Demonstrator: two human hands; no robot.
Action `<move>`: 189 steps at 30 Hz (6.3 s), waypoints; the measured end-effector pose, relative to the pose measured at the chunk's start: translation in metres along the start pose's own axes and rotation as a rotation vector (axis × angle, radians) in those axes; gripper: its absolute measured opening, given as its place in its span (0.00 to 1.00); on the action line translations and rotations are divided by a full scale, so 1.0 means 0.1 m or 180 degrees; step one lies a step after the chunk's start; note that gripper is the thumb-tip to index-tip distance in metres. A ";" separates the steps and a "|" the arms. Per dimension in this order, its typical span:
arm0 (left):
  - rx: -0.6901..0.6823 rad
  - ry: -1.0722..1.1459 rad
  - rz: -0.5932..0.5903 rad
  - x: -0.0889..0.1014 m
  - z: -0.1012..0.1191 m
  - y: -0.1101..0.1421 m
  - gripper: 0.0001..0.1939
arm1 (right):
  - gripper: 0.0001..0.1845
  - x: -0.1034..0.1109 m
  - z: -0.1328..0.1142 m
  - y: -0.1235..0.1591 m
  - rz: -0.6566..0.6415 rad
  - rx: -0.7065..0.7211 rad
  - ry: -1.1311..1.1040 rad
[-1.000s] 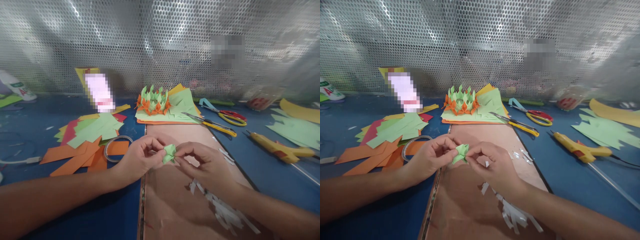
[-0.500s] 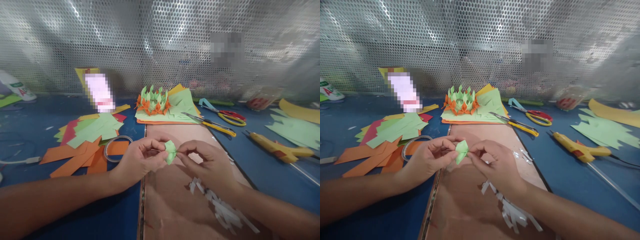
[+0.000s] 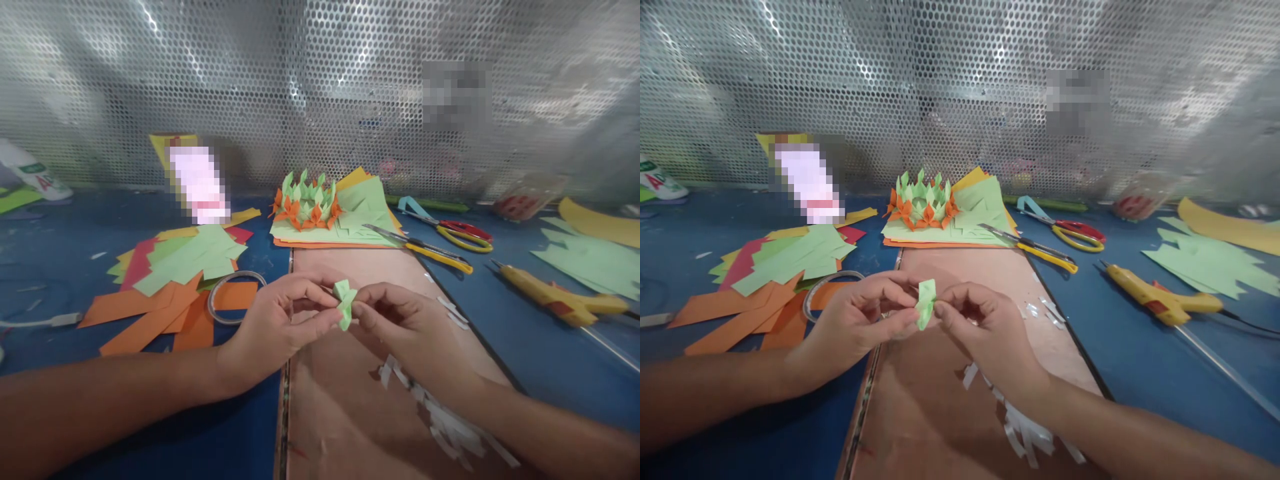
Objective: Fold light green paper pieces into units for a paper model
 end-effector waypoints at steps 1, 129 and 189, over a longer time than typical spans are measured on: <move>0.0026 0.0018 -0.0026 -0.01 0.00 0.00 0.02 | 0.10 -0.02 0.02 0.01 -0.0054 -0.0151 -0.0165; 0.0957 0.0367 0.0091 -0.02 -0.12 -0.05 0.11 | 0.05 0.08 -0.23 -0.11 -0.0008 0.1666 0.1378; -0.0555 0.0167 -0.0040 0.01 0.02 -0.01 0.13 | 0.07 -0.08 0.29 -0.17 -0.0611 -0.0968 -0.2705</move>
Point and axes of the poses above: each hand's wrist, its own y-axis away from the middle knuckle, its own x-axis out of the back of the hand, z = x × y, the point moved 5 cm from there along -y, towards the middle knuckle, and after that the axes turned 6 degrees about -y, right-handed, at the moved point
